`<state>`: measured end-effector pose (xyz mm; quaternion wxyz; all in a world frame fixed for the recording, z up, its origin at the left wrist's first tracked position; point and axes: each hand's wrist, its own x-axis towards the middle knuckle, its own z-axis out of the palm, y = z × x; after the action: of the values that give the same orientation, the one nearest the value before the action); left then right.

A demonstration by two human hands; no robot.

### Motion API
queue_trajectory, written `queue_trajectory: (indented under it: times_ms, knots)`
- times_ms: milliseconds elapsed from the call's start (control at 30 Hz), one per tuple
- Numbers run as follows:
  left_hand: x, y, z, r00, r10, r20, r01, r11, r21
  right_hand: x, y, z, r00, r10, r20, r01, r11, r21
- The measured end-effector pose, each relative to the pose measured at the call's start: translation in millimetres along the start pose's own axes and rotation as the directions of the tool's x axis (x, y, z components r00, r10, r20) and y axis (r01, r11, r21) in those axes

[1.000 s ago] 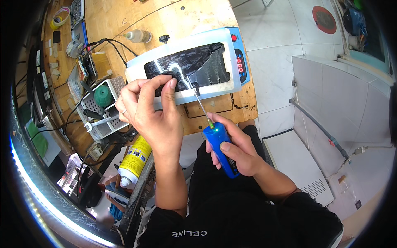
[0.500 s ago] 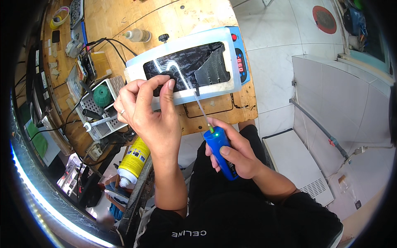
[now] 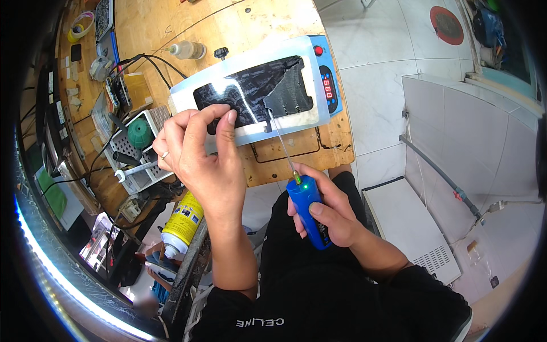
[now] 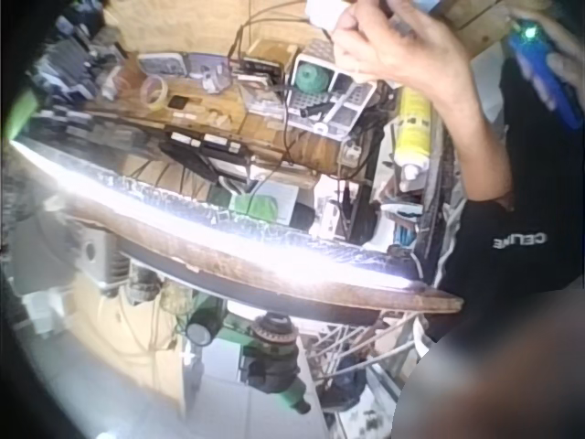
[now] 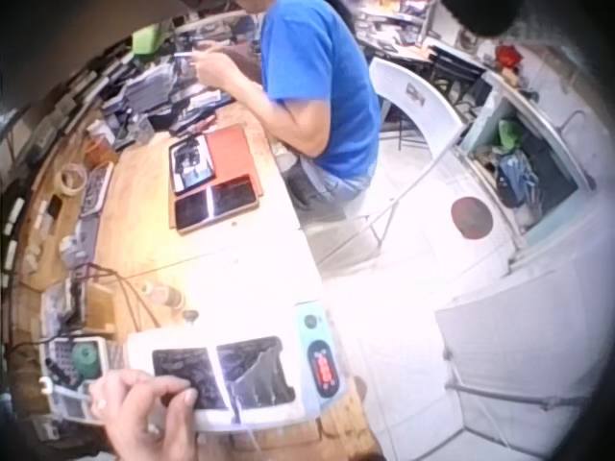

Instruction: The person uses a blue electric screwdriver to remove screws from a white rectangular device on a workbench. They then use a metal pick to scrape and pry at the device's surface, likely separating a screen or cover. The person also wipes the device with a cloth and handles a small black component.

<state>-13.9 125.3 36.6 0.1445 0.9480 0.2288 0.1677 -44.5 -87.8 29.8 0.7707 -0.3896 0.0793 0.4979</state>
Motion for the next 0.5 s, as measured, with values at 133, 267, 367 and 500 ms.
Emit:
queue_trajectory:
  times_ms: [133, 267, 367, 500]
  knots:
    - [0.9, 0.6, -0.7, 1.000, 0.004, 0.006, -0.004, 1.000, 0.001, -1.7, 1.2, -2.4, 1.000, -0.004, 0.014, 0.003, 0.999, 0.034]
    - [1.9, 1.0, -2.2, 1.000, 0.000, 0.030, 0.001, 1.000, -0.018, -3.6, 2.2, -4.3, 1.000, 0.005, 0.015, -0.005, 1.000, 0.024]
    - [1.6, 1.0, -2.1, 0.999, 0.015, 0.036, -0.014, 1.000, -0.020, -3.8, 3.0, -5.6, 0.998, 0.043, 0.048, -0.044, 0.999, 0.006]
    - [1.1, 0.7, -0.6, 1.000, 0.023, 0.014, -0.023, 1.000, -0.019, -3.3, 1.3, -7.9, 0.987, 0.072, 0.144, -0.065, 0.996, -0.059]
